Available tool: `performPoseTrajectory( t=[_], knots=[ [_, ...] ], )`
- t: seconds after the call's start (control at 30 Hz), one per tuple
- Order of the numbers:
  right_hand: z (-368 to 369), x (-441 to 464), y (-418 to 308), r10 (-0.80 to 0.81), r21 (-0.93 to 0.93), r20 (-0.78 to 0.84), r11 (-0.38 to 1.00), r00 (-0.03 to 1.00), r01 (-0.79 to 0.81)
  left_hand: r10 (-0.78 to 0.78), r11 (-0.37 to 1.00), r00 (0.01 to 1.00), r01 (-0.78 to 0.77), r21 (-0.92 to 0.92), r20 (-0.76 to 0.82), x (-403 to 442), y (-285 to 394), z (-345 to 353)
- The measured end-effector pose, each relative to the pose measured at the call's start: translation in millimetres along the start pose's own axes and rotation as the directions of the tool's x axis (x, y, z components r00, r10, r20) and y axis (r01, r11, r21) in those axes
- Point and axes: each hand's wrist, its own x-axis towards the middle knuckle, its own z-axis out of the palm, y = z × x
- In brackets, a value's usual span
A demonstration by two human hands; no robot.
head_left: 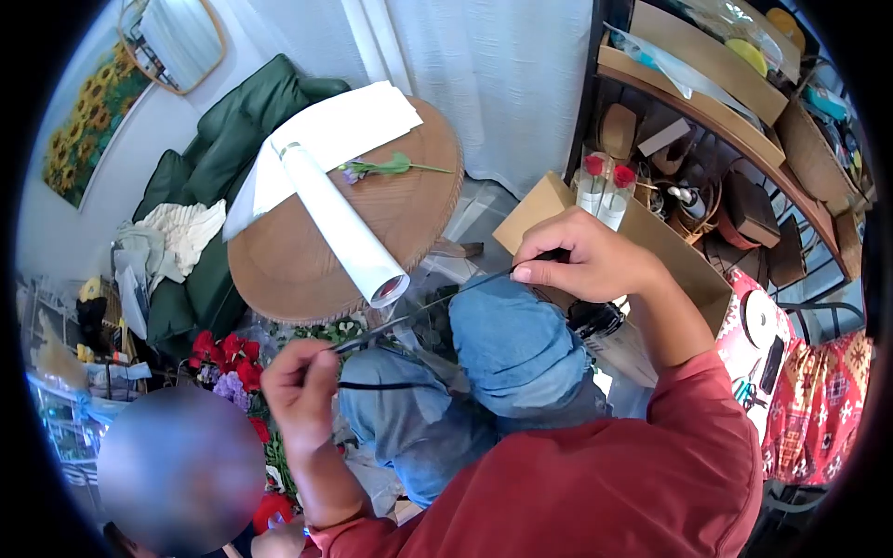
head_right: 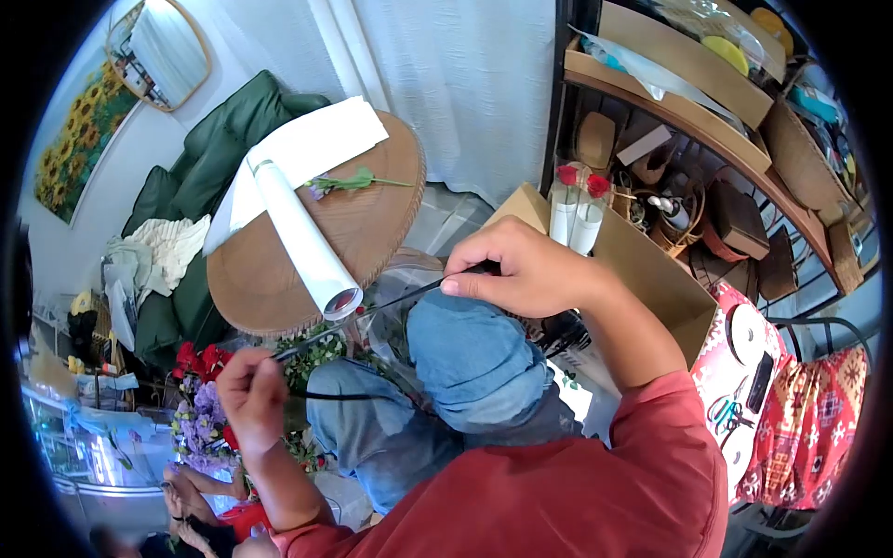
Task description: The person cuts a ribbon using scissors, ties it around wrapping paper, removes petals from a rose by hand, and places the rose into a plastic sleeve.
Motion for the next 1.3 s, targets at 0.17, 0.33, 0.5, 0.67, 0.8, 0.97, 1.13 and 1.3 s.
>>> performPoseTrajectory(
  t=[0.17,0.33,0.5,0.67,0.8,0.97,1.13,1.3],
  knots=[
    [18.4,-0.8,30.2,0.114,0.070,-0.035,0.991,0.993,-0.111,-0.169,0.986,0.964,0.164,-0.043,-0.204,-39.2,-28.4,-48.4],
    [11.5,18.0,68.2,0.258,0.012,0.071,0.966,0.964,-0.259,-0.339,0.906,0.916,0.379,0.187,-0.215,-48.7,-55.0,-50.1],
    [9.6,40.0,103.1,0.346,-0.120,0.191,0.937,0.918,-0.328,-0.444,0.785,0.865,0.502,0.363,-0.235,-39.4,-75.2,-72.3],
    [18.7,89.4,110.9,0.294,-0.306,0.000,0.910,0.956,-0.280,-0.462,0.779,0.864,0.504,0.372,-0.202,-27.1,-88.9,-83.2],
    [34.7,172.0,117.6,-0.051,-0.526,-0.377,0.834,0.925,-0.168,-0.386,0.817,0.917,0.390,0.424,-0.099,-18.6,-98.8,-70.3],
    [66.8,240.7,181.1,0.099,-0.570,-0.276,0.784,0.956,-0.246,-0.287,0.840,0.953,0.200,0.505,0.100,-14.5,-136.4,-59.4],
    [42.1,207.8,157.7,-0.105,-0.542,-0.353,0.833,0.930,-0.112,-0.401,0.836,0.907,0.305,0.457,0.130,-14.7,-149.0,-50.7],
    [-17.2,109.8,114.6,-0.118,-0.484,-0.527,0.856,0.842,-0.183,-0.397,0.868,0.892,0.287,0.406,0.218,-13.2,-176.6,-54.3]
  ],
)
